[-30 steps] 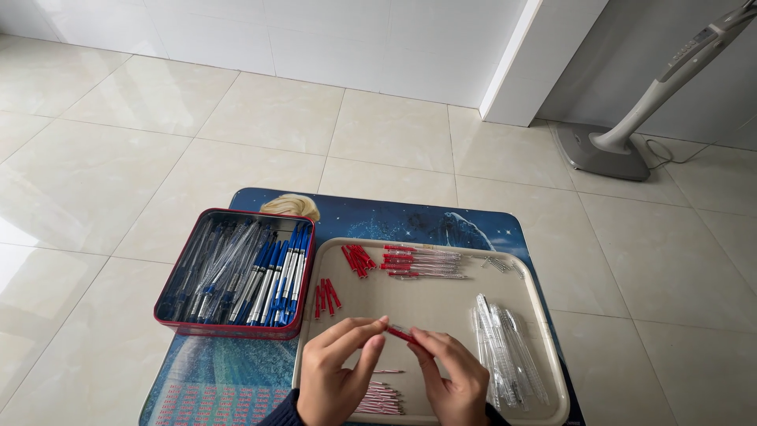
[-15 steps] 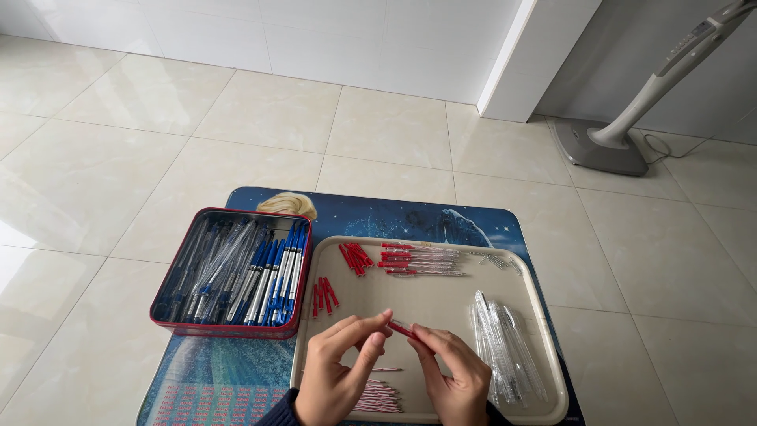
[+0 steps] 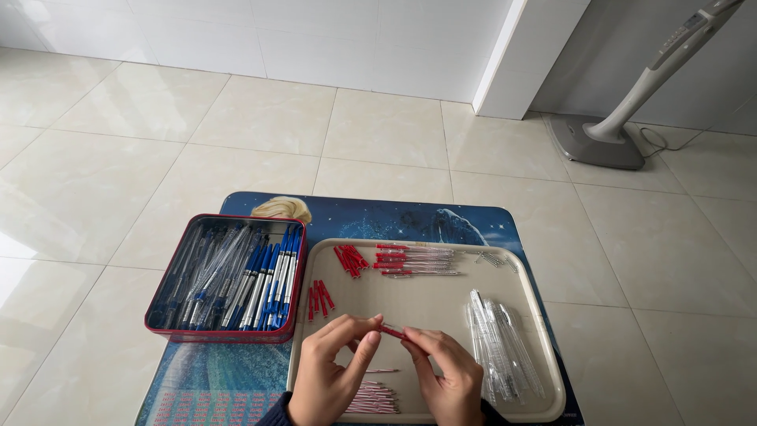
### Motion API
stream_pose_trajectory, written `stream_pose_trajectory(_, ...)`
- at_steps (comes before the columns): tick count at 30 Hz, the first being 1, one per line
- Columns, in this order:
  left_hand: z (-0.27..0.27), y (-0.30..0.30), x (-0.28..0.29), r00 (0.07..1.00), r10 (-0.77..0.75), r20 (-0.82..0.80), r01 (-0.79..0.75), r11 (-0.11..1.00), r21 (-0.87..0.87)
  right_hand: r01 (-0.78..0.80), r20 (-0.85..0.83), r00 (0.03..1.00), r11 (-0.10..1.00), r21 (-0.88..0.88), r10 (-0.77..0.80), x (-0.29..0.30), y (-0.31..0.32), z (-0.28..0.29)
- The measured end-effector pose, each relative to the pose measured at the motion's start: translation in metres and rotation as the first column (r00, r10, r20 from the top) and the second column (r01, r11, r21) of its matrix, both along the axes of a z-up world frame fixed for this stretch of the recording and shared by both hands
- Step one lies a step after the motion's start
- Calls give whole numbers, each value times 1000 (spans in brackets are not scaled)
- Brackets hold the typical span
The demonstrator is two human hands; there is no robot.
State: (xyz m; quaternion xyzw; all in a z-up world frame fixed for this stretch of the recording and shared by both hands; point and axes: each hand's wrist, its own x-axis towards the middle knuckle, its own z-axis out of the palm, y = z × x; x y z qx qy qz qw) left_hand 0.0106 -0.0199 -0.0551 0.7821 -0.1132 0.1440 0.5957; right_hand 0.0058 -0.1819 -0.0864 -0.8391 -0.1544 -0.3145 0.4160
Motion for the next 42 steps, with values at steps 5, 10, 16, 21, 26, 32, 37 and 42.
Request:
stream_pose_trajectory(5, 4, 3, 0, 1000, -9, 7, 8, 986, 164, -38, 17, 999, 999, -2, 38, 1, -4, -12)
stream_pose_trajectory(10, 24, 8, 11, 942, -246, 230, 83, 831, 549, -63, -19, 998, 998, -7, 63, 1, -2, -1)
stream_pose_trajectory(16, 37, 2, 54, 894, -248, 373, -130, 653, 746, 95, 99, 991, 994, -48, -90, -2, -7, 0)
stream_pose_trajectory(21, 14, -19, 111, 946, -155, 284, -137, 601, 787, 125, 96, 988, 992, -5, -124, -4, -9, -4)
stream_pose_trajectory(26, -16, -30, 136, 982, -92, 164, -91, 531, 843, 152, 96, 983, 986, 71, -158, -5, -11, -9)
stream_pose_trajectory(32, -19, -21, 126, 987, -99, 123, -56, 511, 858, 79, 17, 996, 970, 231, -85, -10, -13, 0)
stream_pose_trajectory(37, 8, -1, 74, 918, -323, -229, 371, 498, 784, 54, -1, 998, 955, 292, -56, -11, -17, -1)
stream_pose_trajectory(42, -7, 22, 35, 827, -380, -414, 559, 488, 670, -144, 309, 951, 860, 489, -16, -14, -88, -51)
